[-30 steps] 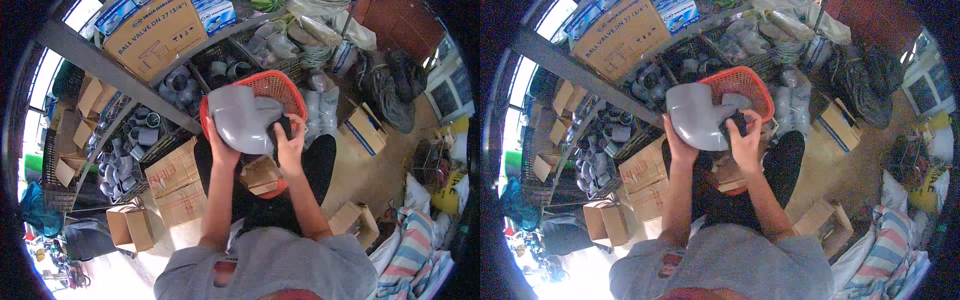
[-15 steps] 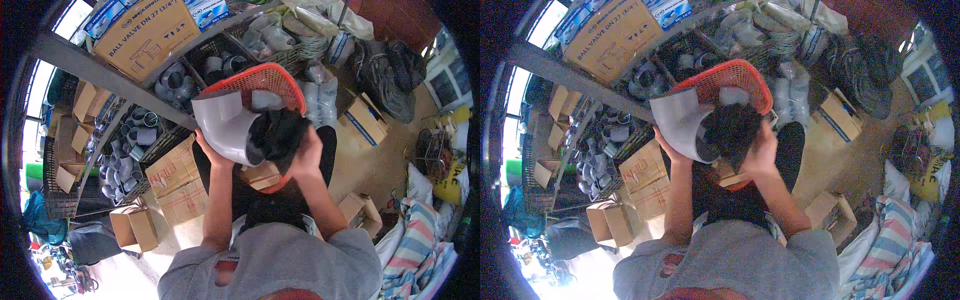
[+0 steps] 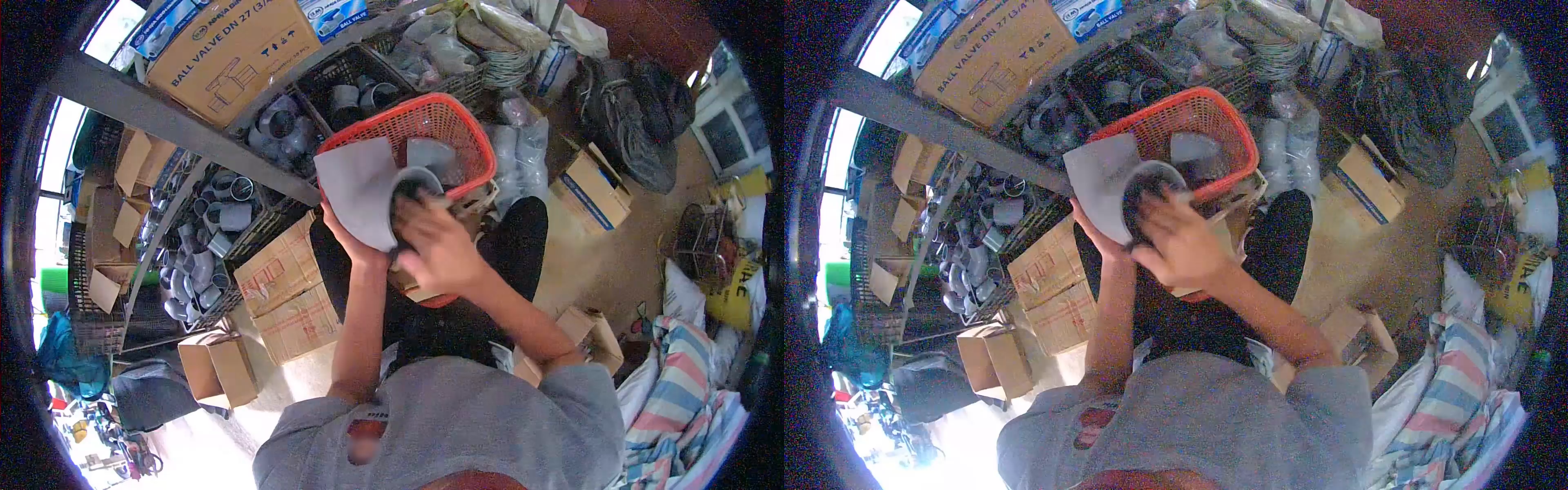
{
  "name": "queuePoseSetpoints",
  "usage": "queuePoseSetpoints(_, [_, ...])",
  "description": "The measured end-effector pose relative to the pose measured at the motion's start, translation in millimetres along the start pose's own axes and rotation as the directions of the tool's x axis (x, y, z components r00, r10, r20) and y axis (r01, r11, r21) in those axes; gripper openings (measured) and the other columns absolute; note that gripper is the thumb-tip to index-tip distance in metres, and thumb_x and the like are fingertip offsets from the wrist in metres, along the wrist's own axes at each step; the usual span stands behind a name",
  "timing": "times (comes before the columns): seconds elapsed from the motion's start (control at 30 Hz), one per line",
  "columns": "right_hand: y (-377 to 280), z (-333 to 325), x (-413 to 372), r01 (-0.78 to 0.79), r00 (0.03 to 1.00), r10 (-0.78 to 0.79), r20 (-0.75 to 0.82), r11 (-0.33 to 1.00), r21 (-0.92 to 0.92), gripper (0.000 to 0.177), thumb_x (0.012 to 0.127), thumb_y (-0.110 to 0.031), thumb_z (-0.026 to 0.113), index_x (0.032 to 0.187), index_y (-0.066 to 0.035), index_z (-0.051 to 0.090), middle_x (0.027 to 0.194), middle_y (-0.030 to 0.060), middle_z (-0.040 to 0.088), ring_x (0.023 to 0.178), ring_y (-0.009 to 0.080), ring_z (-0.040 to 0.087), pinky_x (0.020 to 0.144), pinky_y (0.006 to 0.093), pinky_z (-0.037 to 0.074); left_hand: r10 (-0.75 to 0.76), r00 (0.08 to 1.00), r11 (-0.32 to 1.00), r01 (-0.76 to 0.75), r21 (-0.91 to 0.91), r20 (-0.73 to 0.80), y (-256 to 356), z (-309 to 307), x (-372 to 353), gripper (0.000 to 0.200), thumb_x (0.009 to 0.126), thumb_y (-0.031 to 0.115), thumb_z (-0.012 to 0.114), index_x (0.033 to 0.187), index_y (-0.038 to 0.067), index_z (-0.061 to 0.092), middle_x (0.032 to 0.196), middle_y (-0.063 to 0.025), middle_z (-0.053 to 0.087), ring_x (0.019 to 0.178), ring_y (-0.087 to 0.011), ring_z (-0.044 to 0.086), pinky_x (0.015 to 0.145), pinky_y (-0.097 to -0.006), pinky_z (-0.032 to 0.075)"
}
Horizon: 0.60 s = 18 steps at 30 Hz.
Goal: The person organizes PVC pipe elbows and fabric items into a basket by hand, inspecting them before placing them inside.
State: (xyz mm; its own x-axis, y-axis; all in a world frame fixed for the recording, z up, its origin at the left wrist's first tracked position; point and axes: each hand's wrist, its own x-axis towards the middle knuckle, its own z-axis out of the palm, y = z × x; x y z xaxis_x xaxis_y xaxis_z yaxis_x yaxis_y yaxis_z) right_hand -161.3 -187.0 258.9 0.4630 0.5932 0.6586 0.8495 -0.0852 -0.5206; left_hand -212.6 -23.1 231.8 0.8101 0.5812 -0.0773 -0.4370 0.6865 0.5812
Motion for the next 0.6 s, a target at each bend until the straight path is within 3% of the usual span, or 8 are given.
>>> queuePoseSetpoints(0.07, [-5.5, 5.3, -6.8, 0.048, 0.914, -0.047, 0.402, 0.999, 0.006, 0.062, 0.087, -0.049, 0.066, 0.115, 0.007, 0.062, 0.115, 0.0262, 0.065, 0.112, 0.0409, 0.062, 0.107, 0.0462, 0.042, -0.019, 0.999, 1.0, 0.019, 0.015, -0.039, 2.0, -14.6, 3.9, 0.084, 0.093, 0.073, 0.036, 0.151, 0.014, 0.036, 0.149, -0.0129, 0.045, 0.133, -0.0357, 0.046, 0.11, -0.0532, 0.039])
queuePoseSetpoints(0.1, [-2.0, 3.0, -3.7, 0.057, 0.915, -0.055, 0.399, 0.998, 0.005, 0.062, 0.087, -0.049, 0.066, 0.115, 0.007, 0.062, 0.115, 0.0262, 0.065, 0.112, 0.0409, 0.062, 0.107, 0.0462, 0.042, -0.011, 0.999, 1.0, 0.011, 0.014, -0.032, 3.6, -16.2, 5.9, 0.084, 0.093, 0.073, 0.036, 0.151, 0.014, 0.036, 0.149, -0.0129, 0.045, 0.133, -0.0357, 0.046, 0.11, -0.0532, 0.039])
queuePoseSetpoints(0.2, [5.9, -4.9, -2.8, 0.283, 0.853, -0.26, 0.452, 0.959, 0.017, 0.083, 0.079, -0.067, 0.064, 0.112, 0.01, 0.065, 0.112, 0.0259, 0.067, 0.111, 0.0405, 0.062, 0.106, 0.0445, 0.043, -0.018, 1.0, 0.999, 0.017, 0.046, 0.025, 9.8, -13.4, -4.2, 0.084, 0.093, 0.072, 0.036, 0.152, 0.013, 0.035, 0.149, -0.0149, 0.044, 0.132, -0.0381, 0.046, 0.109, -0.0529, 0.04])
queuePoseSetpoints(0.33, [11.7, -14.6, 21.3, 0.361, 0.795, -0.326, 0.511, 0.932, 0.032, 0.076, 0.074, -0.063, 0.071, 0.107, 0.006, 0.066, 0.106, 0.0238, 0.066, 0.105, 0.042, 0.062, 0.101, 0.0454, 0.045, -0.023, 1.0, 0.999, 0.022, 0.026, 0.007, 22.2, 5.5, -5.2, 0.083, 0.093, 0.072, 0.036, 0.152, 0.012, 0.036, 0.149, -0.0148, 0.044, 0.131, -0.0375, 0.047, 0.108, -0.0526, 0.04])
queuePoseSetpoints(0.4, [16.2, -16.4, 30.7, 0.266, 0.776, -0.258, 0.576, 0.961, 0.073, 0.08, 0.072, -0.064, 0.072, 0.12, -0.001, 0.063, 0.122, 0.0245, 0.061, 0.115, 0.043, 0.057, 0.105, 0.0477, 0.041, -0.058, 0.998, 0.997, 0.058, 0.048, -0.001, 23.7, 13.9, -5.7, 0.081, 0.094, 0.07, 0.037, 0.15, 0.012, 0.038, 0.146, -0.0143, 0.047, 0.129, -0.0361, 0.049, 0.106, -0.0512, 0.041])
queuePoseSetpoints(0.43, [20.9, -12.8, 26.2, 0.269, 0.774, -0.266, 0.575, 0.96, 0.082, 0.08, 0.072, -0.064, 0.072, 0.12, -0.001, 0.063, 0.122, 0.0245, 0.061, 0.115, 0.043, 0.057, 0.105, 0.0477, 0.041, -0.05, 0.999, 0.997, 0.051, 0.051, -0.006, 23.2, 13.4, -5.2, 0.081, 0.094, 0.07, 0.037, 0.15, 0.012, 0.038, 0.146, -0.0143, 0.047, 0.129, -0.0361, 0.049, 0.106, -0.0512, 0.041])
queuePoseSetpoints(0.5, [24.8, -4.6, 18.6, 0.235, 0.822, -0.28, 0.496, 0.96, 0.152, 0.081, 0.074, -0.065, 0.072, 0.128, -0.006, 0.059, 0.132, 0.025, 0.054, 0.122, 0.0451, 0.051, 0.107, 0.0497, 0.039, -0.057, 0.998, 0.992, 0.054, 0.115, 0.023, 23.3, 12.1, -2.8, 0.079, 0.094, 0.069, 0.038, 0.148, 0.01, 0.04, 0.143, -0.0139, 0.049, 0.127, -0.0343, 0.05, 0.105, -0.0491, 0.043])
queuePoseSetpoints(0.6, [10.6, -1.0, 28.0, 0.109, 0.797, -0.237, 0.555, 0.961, 0.254, 0.079, 0.078, -0.062, 0.071, 0.129, -0.004, 0.058, 0.131, 0.0261, 0.055, 0.124, 0.0461, 0.05, 0.108, 0.0502, 0.038, -0.056, 0.998, 0.995, 0.056, 0.08, 0.007, 22.2, 7.5, 3.7, 0.078, 0.095, 0.067, 0.039, 0.148, 0.009, 0.041, 0.143, -0.0138, 0.05, 0.127, -0.0337, 0.051, 0.106, -0.0483, 0.042])
